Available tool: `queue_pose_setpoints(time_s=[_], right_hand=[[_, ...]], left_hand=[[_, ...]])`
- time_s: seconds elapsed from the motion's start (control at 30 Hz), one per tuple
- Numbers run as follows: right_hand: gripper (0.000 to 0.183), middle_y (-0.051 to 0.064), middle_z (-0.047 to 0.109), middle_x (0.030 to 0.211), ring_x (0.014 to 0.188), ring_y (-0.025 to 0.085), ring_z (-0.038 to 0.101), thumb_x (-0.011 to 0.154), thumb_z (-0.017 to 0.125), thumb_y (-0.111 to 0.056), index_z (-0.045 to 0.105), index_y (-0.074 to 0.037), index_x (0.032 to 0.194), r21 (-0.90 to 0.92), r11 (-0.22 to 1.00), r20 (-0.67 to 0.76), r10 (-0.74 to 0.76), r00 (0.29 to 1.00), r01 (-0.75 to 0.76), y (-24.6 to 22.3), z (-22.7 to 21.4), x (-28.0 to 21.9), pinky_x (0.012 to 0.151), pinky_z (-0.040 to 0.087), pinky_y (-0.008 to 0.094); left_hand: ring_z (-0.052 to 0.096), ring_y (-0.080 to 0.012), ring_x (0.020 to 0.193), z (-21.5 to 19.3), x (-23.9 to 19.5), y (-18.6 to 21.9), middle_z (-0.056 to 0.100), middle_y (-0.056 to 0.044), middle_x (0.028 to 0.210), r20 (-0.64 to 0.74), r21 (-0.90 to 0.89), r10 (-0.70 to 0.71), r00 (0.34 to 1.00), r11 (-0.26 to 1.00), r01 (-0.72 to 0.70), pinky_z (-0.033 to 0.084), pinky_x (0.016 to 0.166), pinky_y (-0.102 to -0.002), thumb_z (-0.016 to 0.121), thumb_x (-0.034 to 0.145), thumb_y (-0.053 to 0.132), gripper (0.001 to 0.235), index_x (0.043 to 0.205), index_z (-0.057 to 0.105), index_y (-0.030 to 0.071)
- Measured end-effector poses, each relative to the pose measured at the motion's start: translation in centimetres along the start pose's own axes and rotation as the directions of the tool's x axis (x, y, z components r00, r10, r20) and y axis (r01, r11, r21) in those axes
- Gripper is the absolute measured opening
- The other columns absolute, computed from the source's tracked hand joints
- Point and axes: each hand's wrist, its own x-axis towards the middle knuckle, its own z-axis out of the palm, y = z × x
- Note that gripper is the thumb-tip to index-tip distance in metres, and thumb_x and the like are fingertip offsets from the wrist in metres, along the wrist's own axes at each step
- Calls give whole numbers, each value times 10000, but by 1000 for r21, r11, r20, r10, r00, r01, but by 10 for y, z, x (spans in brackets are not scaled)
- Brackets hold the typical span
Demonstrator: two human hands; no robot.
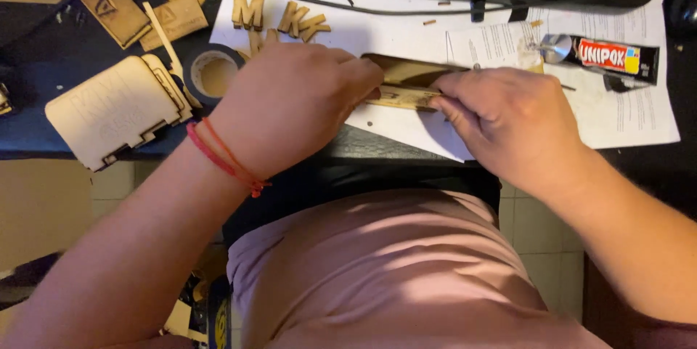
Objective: The person assembles a small wooden box by applying glue to the edges of a flat piece and inserting wooden dowels into pre-cut slots. They then attach another piece to form the box structure and place the finished item on the desk.
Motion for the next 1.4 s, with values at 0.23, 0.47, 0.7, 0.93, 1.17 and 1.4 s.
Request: queue_pose_setpoints(time_s=[0.23, 0.47, 0.7, 0.93, 1.17, 1.4], right_hand=[[134, 102, 728, 891, 709, 244, 674, 981, 754, -117, 706, -16, 1055, 3, 1000, -9, -2, 1000, 2, 3, 5, -3, 690, 572, 387], [134, 96, 743, 941, 741, 233, 673, 980, 760, -121, 721, -22, 1062, 4, 999, 6, 37, 999, -37, 4, 7, -6, 682, 549, 355], [135, 94, 740, 920, 738, 244, 677, 982, 722, -150, 719, -29, 1044, 46, 998, -11, 43, 999, -42, 7, 9, -5, 683, 540, 357], [117, 64, 716, 880, 701, 222, 645, 984, 691, -146, 707, -48, 1046, 111, 993, -28, 44, 999, -40, 8, 11, -4, 639, 503, 323], [122, 91, 724, 901, 729, 237, 674, 976, 708, -123, 701, -20, 1042, 135, 991, -88, 25, 996, -13, 8, 16, -5, 664, 535, 332], [186, 96, 751, 924, 758, 252, 710, 971, 714, -176, 713, -17, 1067, 117, 993, -98, -14, 995, 25, 12, 14, -3, 677, 578, 367]], left_hand=[[513, -299, 454, 10, 0, -3, 569, -46, 649, -21, -101, -1, 1000, 995, -1, 363, 356, -447, 562, 908, 31, 101, 931, 635, 97], [411, -270, 433, 15, -3, -3, 481, -44, 621, -54, -155, 5, 999, 988, -14, 284, 356, -424, 555, 807, -69, 175, 871, 553, 94], [437, -281, 449, 11, 0, -5, 507, -53, 662, -8, -237, -9, 1000, 971, 7, 286, 379, -441, 518, 940, 44, 77, 910, 565, 97], [500, -301, 472, 9, -1, -2, 538, -22, 653, -4, -142, -33, 999, 989, 33, 346, 374, -456, 583, 877, 27, 94, 848, 575, 117], [510, -275, 450, 9, -2, -1, 566, 7, 639, -89, -60, -9, 996, 998, 4, 354, 358, -421, 639, 900, 72, 68, 876, 637, 135], [483, -238, 450, 10, -4, 2, 533, 21, 597, -167, 8, -24, 986, 1000, 26, 332, 372, -384, 654, 1020, 229, 236, 812, 585, 141]])
